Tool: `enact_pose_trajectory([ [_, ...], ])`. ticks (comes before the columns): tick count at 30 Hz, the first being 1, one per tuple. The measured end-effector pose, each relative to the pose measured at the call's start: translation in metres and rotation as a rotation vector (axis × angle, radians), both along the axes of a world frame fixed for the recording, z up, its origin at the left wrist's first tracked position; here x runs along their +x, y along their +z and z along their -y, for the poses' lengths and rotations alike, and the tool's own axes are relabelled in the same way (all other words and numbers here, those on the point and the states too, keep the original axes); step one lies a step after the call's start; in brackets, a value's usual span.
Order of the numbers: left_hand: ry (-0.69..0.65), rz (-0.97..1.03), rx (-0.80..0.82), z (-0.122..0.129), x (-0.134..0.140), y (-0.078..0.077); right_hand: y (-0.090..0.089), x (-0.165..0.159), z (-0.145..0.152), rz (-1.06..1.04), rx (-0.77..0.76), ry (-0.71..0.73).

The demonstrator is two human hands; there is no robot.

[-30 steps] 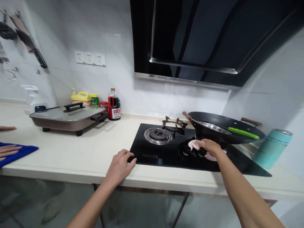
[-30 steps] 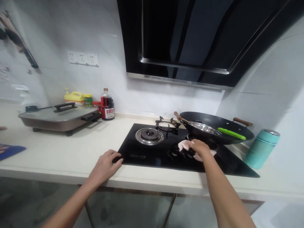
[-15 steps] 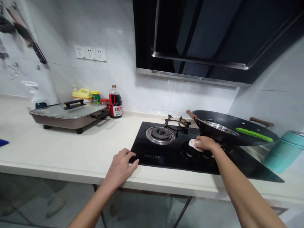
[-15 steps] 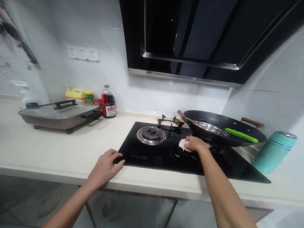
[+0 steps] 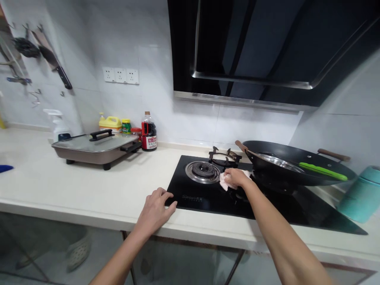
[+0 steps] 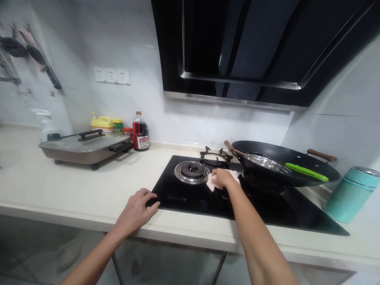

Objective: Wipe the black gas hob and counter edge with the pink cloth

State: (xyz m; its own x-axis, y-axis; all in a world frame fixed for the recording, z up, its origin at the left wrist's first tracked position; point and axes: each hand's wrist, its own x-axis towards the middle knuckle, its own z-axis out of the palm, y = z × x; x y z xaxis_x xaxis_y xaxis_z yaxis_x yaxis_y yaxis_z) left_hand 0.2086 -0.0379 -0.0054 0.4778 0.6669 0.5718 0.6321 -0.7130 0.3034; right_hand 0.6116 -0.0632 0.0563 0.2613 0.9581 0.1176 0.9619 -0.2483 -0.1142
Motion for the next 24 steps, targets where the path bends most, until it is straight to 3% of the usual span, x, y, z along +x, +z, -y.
enact_pose_trajectory([
  [4,0.005,0.002,-0.020,0.000,0.000,0.000,0.000,-0.033,-0.005,0.009,0.013,0.106],
  [13,0.002,0.039,-0.069,0.003,-0.001,0.003,-0.007,-0.086,0.032,0.027,0.063,0.213],
  [17,0.003,0.047,-0.084,0.003,-0.002,0.003,0.001,-0.089,0.036,0.046,0.083,0.128],
  [21,-0.004,0.048,-0.062,0.001,-0.002,0.003,0.010,-0.080,0.030,0.045,-0.065,-0.107],
  [24,-0.009,0.048,-0.060,0.000,-0.002,0.003,0.007,-0.082,0.025,-0.003,-0.132,-0.116],
])
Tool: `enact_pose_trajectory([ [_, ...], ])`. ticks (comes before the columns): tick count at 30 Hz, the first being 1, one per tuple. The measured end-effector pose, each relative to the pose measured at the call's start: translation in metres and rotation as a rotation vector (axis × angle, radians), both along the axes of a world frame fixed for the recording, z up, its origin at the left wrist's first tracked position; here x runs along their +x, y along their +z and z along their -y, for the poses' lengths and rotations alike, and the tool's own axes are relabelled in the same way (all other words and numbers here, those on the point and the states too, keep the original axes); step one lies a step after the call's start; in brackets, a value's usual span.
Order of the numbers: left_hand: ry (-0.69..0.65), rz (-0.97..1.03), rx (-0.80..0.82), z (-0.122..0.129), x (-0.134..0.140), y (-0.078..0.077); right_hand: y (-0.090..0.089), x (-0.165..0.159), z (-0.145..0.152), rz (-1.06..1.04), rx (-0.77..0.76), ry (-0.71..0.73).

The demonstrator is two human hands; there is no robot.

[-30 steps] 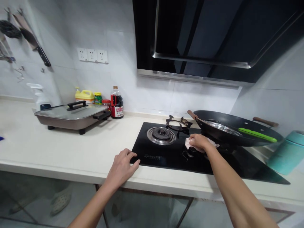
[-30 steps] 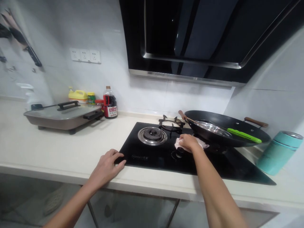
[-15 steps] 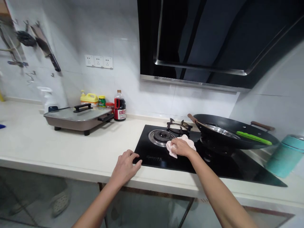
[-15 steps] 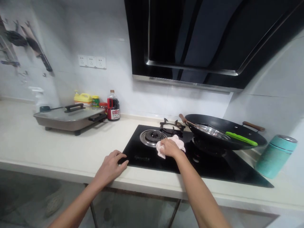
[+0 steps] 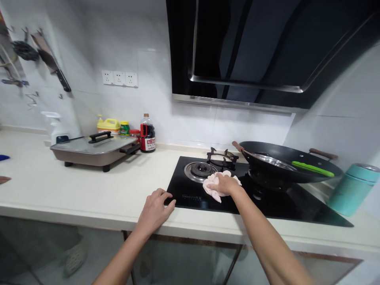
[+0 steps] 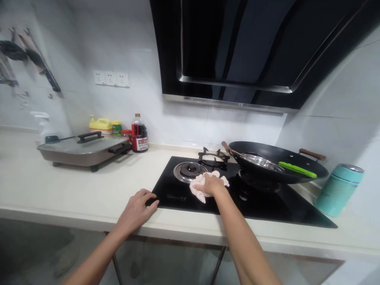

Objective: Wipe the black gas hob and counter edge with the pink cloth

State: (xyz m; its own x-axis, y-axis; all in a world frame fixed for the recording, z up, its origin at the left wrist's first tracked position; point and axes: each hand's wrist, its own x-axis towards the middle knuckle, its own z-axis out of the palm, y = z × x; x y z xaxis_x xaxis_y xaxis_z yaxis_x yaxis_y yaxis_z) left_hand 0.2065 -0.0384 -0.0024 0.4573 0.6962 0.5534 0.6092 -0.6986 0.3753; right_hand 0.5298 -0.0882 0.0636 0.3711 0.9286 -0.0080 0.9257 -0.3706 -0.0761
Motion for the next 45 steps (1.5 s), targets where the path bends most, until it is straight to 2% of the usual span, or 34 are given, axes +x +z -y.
enact_pose_trajectory([
  [5,0.011,-0.005,-0.004,-0.002,0.000,-0.001,-0.014,-0.023,0.007,0.015,0.050,0.070],
  [10,-0.003,0.008,-0.001,-0.007,-0.002,-0.002,-0.027,-0.036,0.038,0.003,0.211,0.155],
  [15,-0.011,0.012,-0.016,-0.010,-0.004,0.000,-0.040,-0.026,0.077,-0.048,0.334,0.280],
  [19,-0.007,0.019,-0.020,-0.009,-0.004,0.001,-0.049,-0.006,0.113,-0.042,0.390,0.298],
  [23,-0.010,0.022,-0.028,-0.009,-0.004,0.001,-0.054,0.019,0.144,-0.044,0.436,0.263],
  [27,-0.020,0.023,-0.049,-0.009,-0.004,0.000,-0.058,0.049,0.165,-0.065,0.415,0.202],
  [36,-0.024,0.031,-0.043,-0.008,-0.003,-0.001,-0.075,0.145,0.202,-0.016,0.347,-0.080],
  [40,-0.018,0.028,-0.033,-0.007,-0.003,-0.001,-0.071,0.174,0.201,0.042,0.263,-0.234],
  [45,-0.014,0.002,-0.036,-0.006,-0.002,0.000,-0.054,0.176,0.164,0.128,0.194,-0.376],
])
